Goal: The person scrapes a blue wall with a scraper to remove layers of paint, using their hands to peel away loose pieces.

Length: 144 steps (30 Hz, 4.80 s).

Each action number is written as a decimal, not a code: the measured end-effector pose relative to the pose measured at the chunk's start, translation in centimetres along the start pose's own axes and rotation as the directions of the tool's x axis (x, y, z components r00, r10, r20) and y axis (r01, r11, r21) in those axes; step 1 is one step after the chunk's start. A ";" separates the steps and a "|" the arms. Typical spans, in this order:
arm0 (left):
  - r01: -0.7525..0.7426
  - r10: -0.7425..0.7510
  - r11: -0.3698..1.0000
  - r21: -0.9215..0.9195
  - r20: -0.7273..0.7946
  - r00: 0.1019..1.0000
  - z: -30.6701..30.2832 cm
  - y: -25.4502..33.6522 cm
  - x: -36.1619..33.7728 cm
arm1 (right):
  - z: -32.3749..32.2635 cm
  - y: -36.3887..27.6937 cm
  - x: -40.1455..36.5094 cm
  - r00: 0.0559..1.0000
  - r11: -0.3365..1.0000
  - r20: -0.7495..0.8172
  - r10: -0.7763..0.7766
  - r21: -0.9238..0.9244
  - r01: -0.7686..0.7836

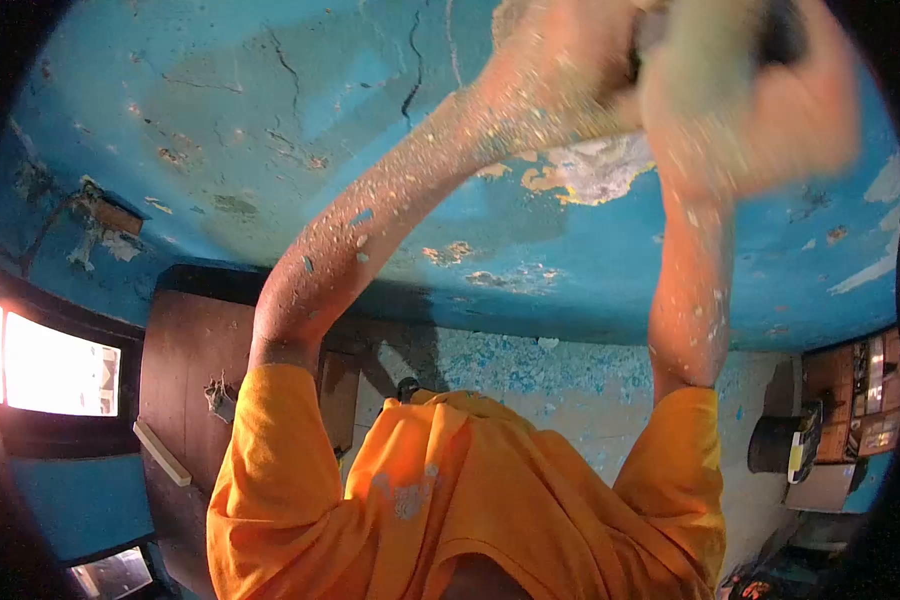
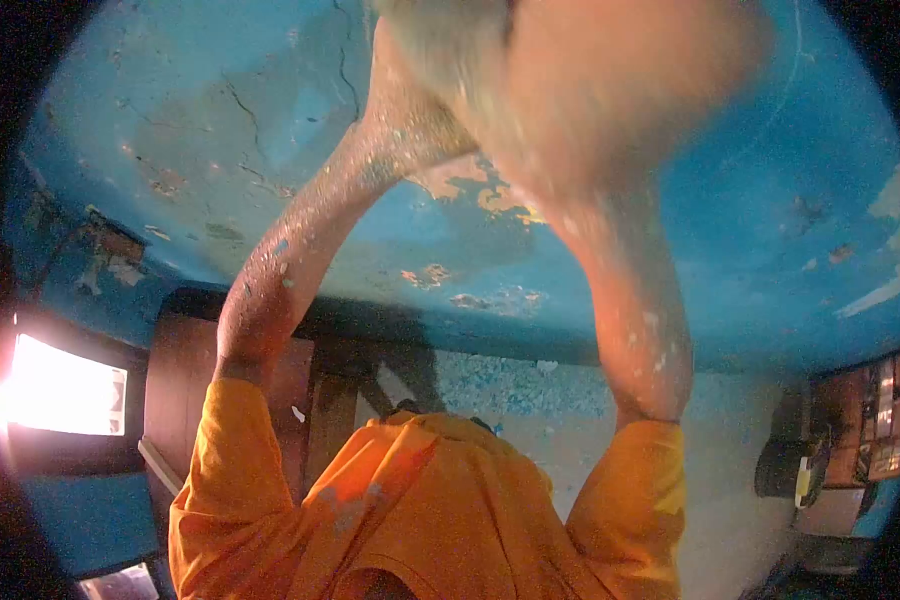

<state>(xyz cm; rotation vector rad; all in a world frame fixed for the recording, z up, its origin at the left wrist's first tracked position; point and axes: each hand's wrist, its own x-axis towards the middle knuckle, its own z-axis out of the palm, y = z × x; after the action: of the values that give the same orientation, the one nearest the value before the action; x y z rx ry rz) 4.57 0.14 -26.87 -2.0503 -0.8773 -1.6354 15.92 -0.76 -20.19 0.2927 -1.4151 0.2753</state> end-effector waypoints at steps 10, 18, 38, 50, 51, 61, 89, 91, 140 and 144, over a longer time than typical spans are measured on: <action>0.045 -0.045 0.999 -0.016 -0.007 0.999 0.1 0.3 -2.0 | -2.0 -0.3 -2.0 0.992 0.979 0.053 0.117 0.160 -0.124; -0.054 0.046 0.998 0.036 0.186 0.981 0.3 5.0 -0.7 | -0.3 0.1 -4.0 0.999 0.982 0.040 -0.033 -0.184 0.040; -0.023 0.027 0.982 -0.185 0.017 0.999 1.9 3.1 -1.7 | -2.4 -0.1 -4.9 0.996 0.896 0.044 -0.077 -0.434 0.089; 0.128 -0.103 0.988 -0.085 0.256 0.961 1.7 3.1 -1.4 | -1.9 -1.1 -4.8 0.995 0.807 -0.094 -0.044 -0.591 -0.020; 0.129 -0.100 0.987 -0.095 0.263 0.960 2.1 3.9 -1.4 | -2.0 -1.0 -4.8 0.994 0.799 -0.096 -0.042 -0.600 -0.024; 0.065 -0.058 0.980 -0.188 0.041 0.997 2.4 2.0 -2.7 | -11.2 1.6 -4.4 0.930 0.959 0.366 -0.015 -0.259 0.117; -0.113 0.127 0.988 -0.107 0.135 0.983 3.9 7.3 0.2 | -11.1 -5.1 -3.8 0.877 0.924 0.328 0.350 0.034 -0.382; -0.049 0.073 0.980 -0.194 0.121 0.990 3.7 6.7 -0.2 | -7.8 -2.9 -4.5 0.920 0.920 0.136 0.366 -0.201 -0.337; 0.064 -0.069 0.995 0.082 0.061 0.996 2.7 0.7 -5.9 | -2.3 1.9 -7.6 0.976 0.913 0.133 0.173 -0.395 -0.107; 0.140 -0.177 0.978 0.154 0.261 0.949 0.8 2.8 -3.5 | -0.7 0.5 -8.1 0.978 0.984 -0.166 0.123 -0.104 -0.141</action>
<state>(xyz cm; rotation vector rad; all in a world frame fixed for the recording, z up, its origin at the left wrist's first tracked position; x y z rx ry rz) 6.56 -2.24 -30.15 -2.1914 -1.2415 -1.3434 15.27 -0.17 -28.34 0.0791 -1.2888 0.3176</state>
